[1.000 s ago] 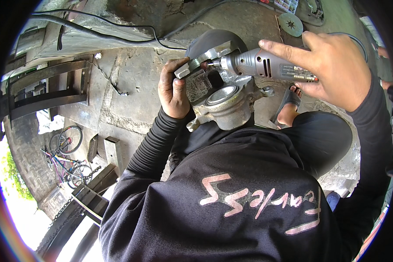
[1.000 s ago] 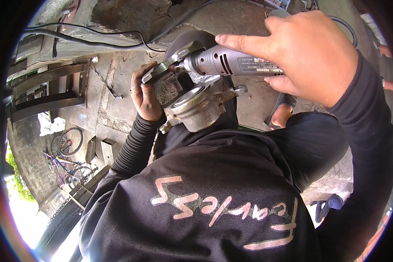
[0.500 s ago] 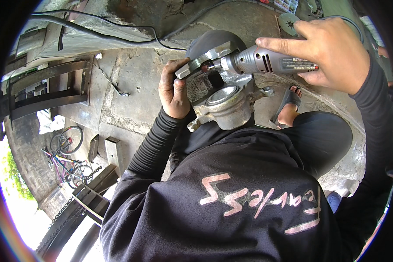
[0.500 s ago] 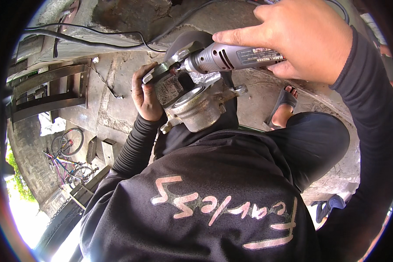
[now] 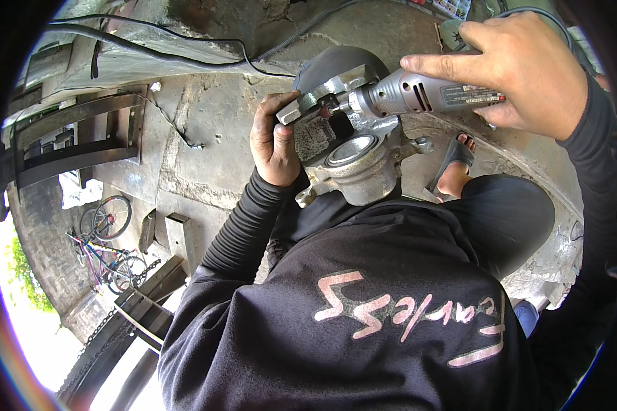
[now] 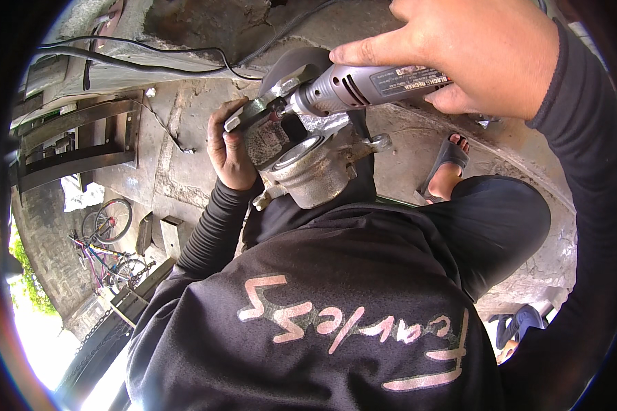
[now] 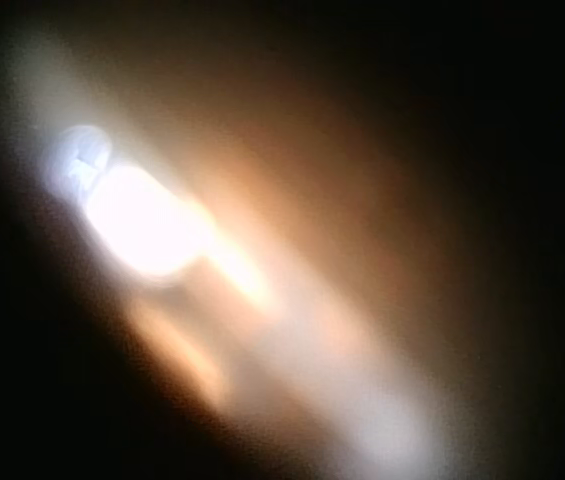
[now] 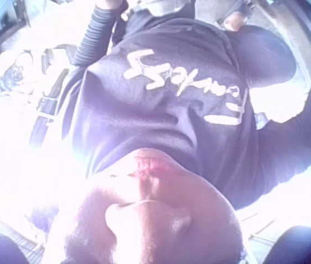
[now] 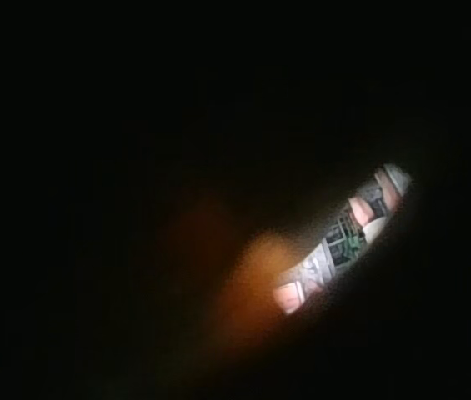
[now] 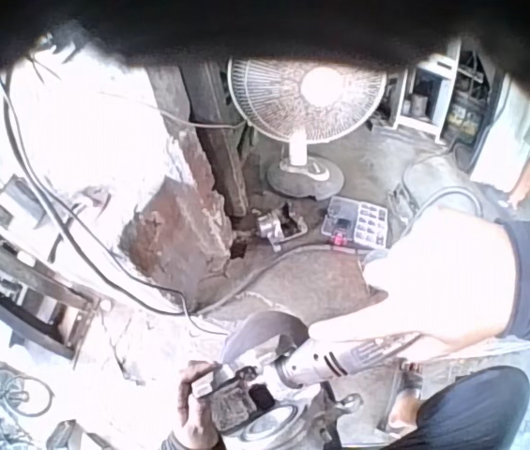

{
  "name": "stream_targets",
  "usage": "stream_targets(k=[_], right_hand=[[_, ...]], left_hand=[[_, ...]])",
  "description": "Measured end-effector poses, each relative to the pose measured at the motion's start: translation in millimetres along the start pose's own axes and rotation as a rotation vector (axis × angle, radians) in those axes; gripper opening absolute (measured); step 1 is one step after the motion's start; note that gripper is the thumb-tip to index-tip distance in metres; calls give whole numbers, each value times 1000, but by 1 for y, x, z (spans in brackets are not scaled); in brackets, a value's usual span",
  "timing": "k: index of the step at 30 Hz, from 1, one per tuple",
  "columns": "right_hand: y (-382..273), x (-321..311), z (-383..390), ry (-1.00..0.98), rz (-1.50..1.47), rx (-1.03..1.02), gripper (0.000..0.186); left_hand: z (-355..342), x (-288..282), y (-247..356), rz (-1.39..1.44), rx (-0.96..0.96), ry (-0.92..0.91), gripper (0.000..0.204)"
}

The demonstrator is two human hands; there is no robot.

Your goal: The person uses a rotary tool to grind a metal part, then switches to a screwdriver to adjust a small component. They handle the part with both hands, repositioning it frequently while seated on the floor.

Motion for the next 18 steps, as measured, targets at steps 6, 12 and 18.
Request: stream_targets(k=[6, 12, 18], right_hand=[[-7, 1, 6, -72, 21, 103, 87], [-26, -1, 11, -13, -31, 173, 84], [-15, -3, 12, -45, 49, 100, 88]], left_hand=[[0, 0, -2, 22, -24, 32, 54], [2, -1, -1, 23, -25, 29, 52], [3, 1, -2, 25, -8, 25, 52]])
Point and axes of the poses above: each hand's wrist, its own z-axis away from the middle knuckle, its own x-axis out of the palm, y = z × x, the point moved 2 cm from there along -z, towards the middle knuckle, and after that the axes turned 4 degrees about x, right-handed, at the moved point
